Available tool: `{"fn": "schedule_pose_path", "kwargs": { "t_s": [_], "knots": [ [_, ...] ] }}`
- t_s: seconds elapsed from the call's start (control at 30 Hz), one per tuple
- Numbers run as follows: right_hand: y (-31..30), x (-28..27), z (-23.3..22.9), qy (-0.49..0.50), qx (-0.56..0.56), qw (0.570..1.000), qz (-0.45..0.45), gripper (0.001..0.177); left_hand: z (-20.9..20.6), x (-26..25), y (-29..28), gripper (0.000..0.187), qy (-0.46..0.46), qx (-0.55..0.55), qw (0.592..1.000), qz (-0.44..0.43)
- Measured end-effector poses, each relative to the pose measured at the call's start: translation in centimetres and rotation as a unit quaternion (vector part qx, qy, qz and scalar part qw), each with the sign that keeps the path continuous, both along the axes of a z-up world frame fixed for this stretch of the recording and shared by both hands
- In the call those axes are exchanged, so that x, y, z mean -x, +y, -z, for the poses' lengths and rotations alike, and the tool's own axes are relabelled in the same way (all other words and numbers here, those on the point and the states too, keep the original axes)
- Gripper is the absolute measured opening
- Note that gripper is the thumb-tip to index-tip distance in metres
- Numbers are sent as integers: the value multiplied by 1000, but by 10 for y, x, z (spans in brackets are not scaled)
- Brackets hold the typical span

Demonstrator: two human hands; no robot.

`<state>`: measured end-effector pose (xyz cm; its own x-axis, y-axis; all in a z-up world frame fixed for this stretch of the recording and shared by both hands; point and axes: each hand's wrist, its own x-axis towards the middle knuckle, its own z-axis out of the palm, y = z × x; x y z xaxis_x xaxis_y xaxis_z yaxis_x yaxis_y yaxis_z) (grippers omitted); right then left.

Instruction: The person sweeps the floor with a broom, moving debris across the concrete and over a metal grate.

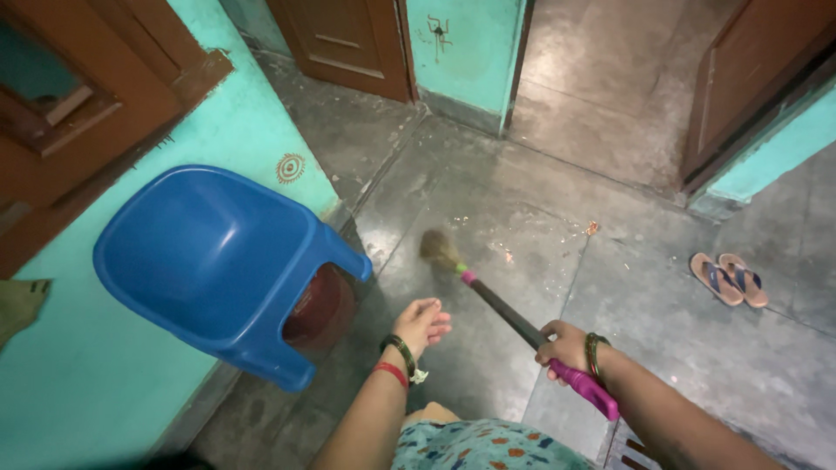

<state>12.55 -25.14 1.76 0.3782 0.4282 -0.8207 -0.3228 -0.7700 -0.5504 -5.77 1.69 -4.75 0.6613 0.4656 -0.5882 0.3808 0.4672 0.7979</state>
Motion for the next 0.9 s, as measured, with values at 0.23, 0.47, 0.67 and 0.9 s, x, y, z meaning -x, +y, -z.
{"fn": "schedule_pose_path", "kwargs": {
  "t_s": [0.23, 0.47, 0.67, 0.9],
  "knots": [
    [0, -29, 44, 47, -30, 998, 14, 45, -43, 10, 2, 47, 0, 27, 1000, 7],
    [40, 7, -24, -102, 39, 993, 41, 56, -48, -4, 36, 48, -8, 54, 998, 28],
    [99, 13, -46, -52, 31, 998, -20, 64, -48, -36, 88, 46, -9, 59, 994, 93],
    [154, 21, -57, -29, 121, 990, -72, 58, -34, -60, 169, 45, -1, 40, 987, 155]
  ]
}}
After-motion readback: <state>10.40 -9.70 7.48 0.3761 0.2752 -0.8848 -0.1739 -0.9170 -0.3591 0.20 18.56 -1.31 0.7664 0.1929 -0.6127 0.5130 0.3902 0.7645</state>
